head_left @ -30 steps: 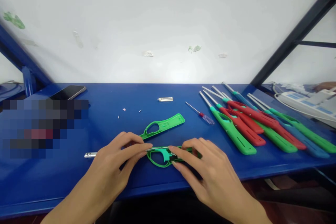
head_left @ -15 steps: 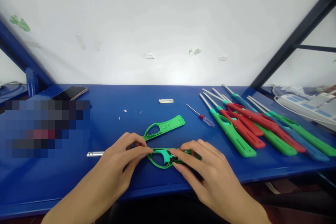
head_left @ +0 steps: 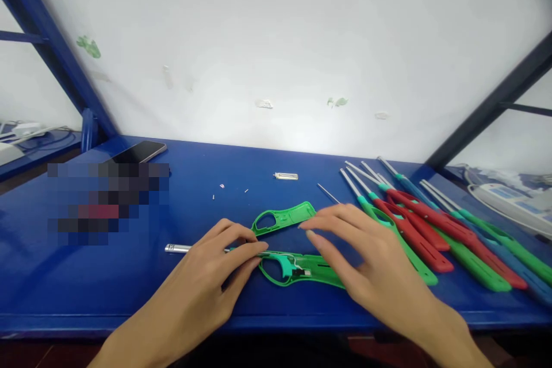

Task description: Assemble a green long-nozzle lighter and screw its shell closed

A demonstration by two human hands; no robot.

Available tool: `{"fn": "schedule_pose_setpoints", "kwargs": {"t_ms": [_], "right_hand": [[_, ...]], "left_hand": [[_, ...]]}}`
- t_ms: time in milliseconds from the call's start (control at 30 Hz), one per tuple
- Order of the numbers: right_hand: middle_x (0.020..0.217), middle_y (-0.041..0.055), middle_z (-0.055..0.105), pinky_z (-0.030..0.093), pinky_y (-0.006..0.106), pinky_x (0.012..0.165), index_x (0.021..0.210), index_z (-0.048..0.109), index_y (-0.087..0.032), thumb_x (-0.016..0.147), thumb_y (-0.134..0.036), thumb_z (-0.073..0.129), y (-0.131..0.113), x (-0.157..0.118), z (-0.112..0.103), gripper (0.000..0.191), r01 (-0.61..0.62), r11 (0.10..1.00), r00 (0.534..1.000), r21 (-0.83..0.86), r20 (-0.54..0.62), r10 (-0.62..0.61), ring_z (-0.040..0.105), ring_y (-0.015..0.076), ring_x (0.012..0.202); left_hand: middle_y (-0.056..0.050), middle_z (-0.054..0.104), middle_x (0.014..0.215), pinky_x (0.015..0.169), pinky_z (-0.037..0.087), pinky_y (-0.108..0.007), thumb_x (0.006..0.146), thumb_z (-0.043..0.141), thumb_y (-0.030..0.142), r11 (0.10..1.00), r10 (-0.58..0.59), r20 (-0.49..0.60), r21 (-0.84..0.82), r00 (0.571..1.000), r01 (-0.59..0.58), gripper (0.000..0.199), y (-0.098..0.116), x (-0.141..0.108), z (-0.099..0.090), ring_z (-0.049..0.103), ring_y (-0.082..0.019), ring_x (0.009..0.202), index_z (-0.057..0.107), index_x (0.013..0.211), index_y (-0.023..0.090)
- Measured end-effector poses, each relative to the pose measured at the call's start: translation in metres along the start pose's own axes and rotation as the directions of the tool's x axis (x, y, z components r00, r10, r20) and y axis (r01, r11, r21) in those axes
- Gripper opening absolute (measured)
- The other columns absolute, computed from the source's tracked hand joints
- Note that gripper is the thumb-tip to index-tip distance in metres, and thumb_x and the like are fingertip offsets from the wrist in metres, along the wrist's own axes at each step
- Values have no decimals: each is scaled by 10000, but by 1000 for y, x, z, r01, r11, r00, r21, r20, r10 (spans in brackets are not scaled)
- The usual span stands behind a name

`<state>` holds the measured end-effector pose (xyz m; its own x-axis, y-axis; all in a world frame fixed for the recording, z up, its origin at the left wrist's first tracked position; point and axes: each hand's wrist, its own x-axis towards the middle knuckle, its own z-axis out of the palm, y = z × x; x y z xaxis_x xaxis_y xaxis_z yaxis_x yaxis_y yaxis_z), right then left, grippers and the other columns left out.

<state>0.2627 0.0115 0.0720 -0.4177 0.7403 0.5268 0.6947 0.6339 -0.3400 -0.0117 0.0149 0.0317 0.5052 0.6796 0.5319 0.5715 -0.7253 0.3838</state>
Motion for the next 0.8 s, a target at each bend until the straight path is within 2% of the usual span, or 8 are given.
{"fn": "schedule_pose_setpoints", "kwargs": {"t_ms": [133,200,333,433,567,633,700,800], "right_hand": [[1289,86,738,569,500,1040,1288,738,-240,1123,-264,582,16,52,-1,228,128,959,970,-252,233,-68,704,283,1182],[1433,128,678,573,526,1049,1464,662,-242,1121,-262,582,31,78,4,353,166,896,931,-411,366,-4,673,319,1270],[1399,229,700,598,525,1019,1470,658,-121,1079,-191,633,67,117,23,398,166,859,900,-484,430,68,707,360,1239],[1330,159,732,637,495,969,1384,687,-158,1062,-279,711,84,129,36,345,179,842,881,-509,464,93,740,295,1144],[1418,101,683,621,467,1003,1371,683,-189,1114,-401,634,85,126,41,337,219,827,874,-517,481,70,728,252,1171],[1431,104,682,622,461,1007,1363,693,-218,1109,-391,644,82,122,36,311,239,823,874,-516,483,49,722,251,1180],[1398,103,701,644,472,974,1351,691,-234,1058,-396,732,80,119,27,338,251,820,878,-515,478,31,725,254,1156],[1208,132,754,631,421,901,1306,700,-135,1071,-221,672,80,112,9,251,245,822,905,-513,425,-4,756,251,1035]], "left_hand": [[-30,726,1155,959,579,-294,1115,557,171,1000,-12,-70,26,997,14,236,-1,0,-4,647,-182,1109,758,1194,265],[-31,733,1142,936,569,-288,1108,557,162,998,-22,-124,63,992,30,231,-5,0,-8,647,-180,1096,755,1180,257],[-58,758,1109,932,561,-333,1120,522,239,962,-65,-208,248,976,117,258,-24,-1,-20,659,-213,1079,779,1144,232],[-95,772,1126,930,577,-394,1122,478,318,907,-163,-201,356,966,227,338,-42,3,-32,677,-264,1096,797,1161,214],[-120,780,1140,917,598,-471,1087,499,271,837,-316,-92,442,944,323,327,-65,24,-48,706,-327,1106,786,1223,198],[-100,780,1089,897,614,-479,1069,550,235,805,-396,15,487,918,339,267,-74,41,-54,725,-321,1068,786,1191,209],[-86,758,1162,924,628,-475,1072,647,304,784,-457,122,523,881,334,207,-80,58,-57,729,-280,1078,747,1220,200],[-105,693,1357,969,632,-481,1055,720,419,773,-503,234,552,832,312,377,-86,80,-58,719,-256,1142,668,1351,191]]}}
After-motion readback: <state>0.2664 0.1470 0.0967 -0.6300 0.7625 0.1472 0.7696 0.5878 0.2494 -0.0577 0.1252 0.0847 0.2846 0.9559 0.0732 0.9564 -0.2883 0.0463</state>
